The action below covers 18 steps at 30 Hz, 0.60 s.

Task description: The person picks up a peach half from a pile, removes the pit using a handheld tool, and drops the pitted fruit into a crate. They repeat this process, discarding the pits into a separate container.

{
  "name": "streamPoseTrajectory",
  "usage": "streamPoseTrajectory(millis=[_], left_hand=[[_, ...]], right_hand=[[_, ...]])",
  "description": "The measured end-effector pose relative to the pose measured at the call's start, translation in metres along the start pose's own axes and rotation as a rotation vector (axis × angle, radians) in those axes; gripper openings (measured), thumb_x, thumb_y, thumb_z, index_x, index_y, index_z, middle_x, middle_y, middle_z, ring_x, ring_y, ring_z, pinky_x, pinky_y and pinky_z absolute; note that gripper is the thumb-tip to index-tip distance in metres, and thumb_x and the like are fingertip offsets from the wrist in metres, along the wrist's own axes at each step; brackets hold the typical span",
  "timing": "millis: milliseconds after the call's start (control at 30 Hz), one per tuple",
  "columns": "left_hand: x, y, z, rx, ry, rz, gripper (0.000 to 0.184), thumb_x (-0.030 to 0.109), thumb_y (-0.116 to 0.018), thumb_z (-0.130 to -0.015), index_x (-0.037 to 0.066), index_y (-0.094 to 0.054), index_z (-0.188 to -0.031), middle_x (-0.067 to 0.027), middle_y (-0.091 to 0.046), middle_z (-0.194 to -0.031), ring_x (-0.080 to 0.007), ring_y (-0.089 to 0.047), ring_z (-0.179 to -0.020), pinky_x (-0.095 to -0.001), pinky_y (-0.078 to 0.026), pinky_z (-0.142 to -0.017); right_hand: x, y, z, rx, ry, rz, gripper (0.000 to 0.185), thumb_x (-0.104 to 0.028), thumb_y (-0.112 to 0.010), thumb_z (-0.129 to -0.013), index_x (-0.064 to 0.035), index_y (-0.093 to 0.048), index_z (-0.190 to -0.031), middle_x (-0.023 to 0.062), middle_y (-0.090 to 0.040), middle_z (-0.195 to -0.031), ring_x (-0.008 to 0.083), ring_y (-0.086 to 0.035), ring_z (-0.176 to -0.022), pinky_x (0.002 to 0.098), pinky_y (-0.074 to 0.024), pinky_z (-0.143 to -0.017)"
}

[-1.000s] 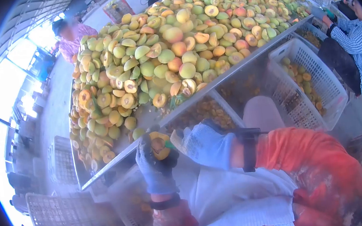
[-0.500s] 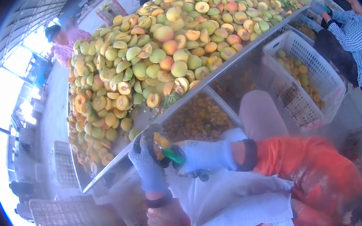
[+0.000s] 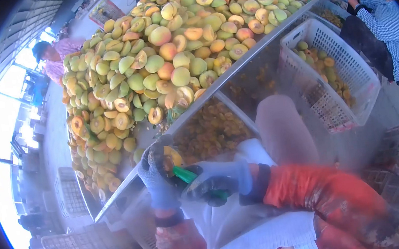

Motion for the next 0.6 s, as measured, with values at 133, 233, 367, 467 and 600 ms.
streamPoseTrajectory(millis=[133, 233, 367, 467, 600], left_hand=[[-0.013, -0.007, -0.011, -0.065, 0.196, 0.310, 0.037, 0.028, -0.056, -0.083, -0.001, -0.054, -0.106, -0.0115, -0.059, -0.084, -0.0193, -0.057, -0.068, -0.0274, -0.048, -0.057], [-0.047, 0.012, -0.024, -0.127, 0.408, 0.445, 0.052, 0.039, -0.052, -0.083, 0.002, -0.046, -0.118, -0.0210, -0.054, -0.106, -0.0273, -0.056, -0.086, -0.0351, -0.051, -0.071], [-0.026, -0.003, -0.016, -0.089, 0.369, 0.719, 0.049, 0.036, -0.049, -0.085, 0.001, -0.044, -0.120, -0.0196, -0.048, -0.117, -0.0292, -0.052, -0.101, -0.0360, -0.050, -0.079], [-0.015, -0.010, -0.013, -0.112, 0.254, 0.674, 0.044, 0.034, -0.047, -0.087, 0.004, -0.046, -0.119, -0.0150, -0.051, -0.113, -0.0275, -0.054, -0.099, -0.0375, -0.051, -0.079], [-0.011, -0.012, -0.010, -0.143, 0.126, 0.589, 0.041, 0.032, -0.046, -0.089, 0.006, -0.048, -0.121, -0.0120, -0.054, -0.110, -0.0235, -0.056, -0.096, -0.0361, -0.052, -0.076]], right_hand=[[-0.028, 0.014, 0.016, 0.066, -0.028, 0.071, 0.025, -0.025, -0.062, -0.082, -0.0042, -0.056, -0.092, 0.0017, -0.050, -0.066, 0.0087, -0.049, -0.049, 0.0247, -0.0410, -0.042], [-0.072, 0.064, 0.030, 0.579, 0.103, 0.730, 0.023, -0.023, -0.060, -0.082, -0.0051, -0.055, -0.096, 0.0077, -0.054, -0.067, 0.0167, -0.057, -0.060, 0.0325, -0.0459, -0.053], [-0.099, 0.037, 0.049, 0.852, 0.691, 1.860, 0.043, -0.023, -0.063, -0.077, -0.0043, -0.049, -0.112, 0.0134, -0.057, -0.078, 0.0248, -0.059, -0.059, 0.0352, -0.0469, -0.050], [-0.087, 0.009, 0.024, 0.828, 0.452, 2.005, 0.046, -0.019, -0.059, -0.074, -0.0083, -0.048, -0.117, 0.0168, -0.054, -0.096, 0.0303, -0.059, -0.071, 0.0408, -0.0474, -0.062], [-0.081, -0.016, 0.005, 0.820, 0.498, 2.418, 0.047, -0.013, -0.047, -0.076, -0.0104, -0.045, -0.123, 0.0115, -0.054, -0.090, 0.0241, -0.055, -0.074, 0.0383, -0.0449, -0.064]])
Point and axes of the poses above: each hand's wrist, its own z-axis away from the middle knuckle, its own y-axis out of the back of the hand, x = y × z, the point moved 9 cm from there along -z, towards the middle knuckle
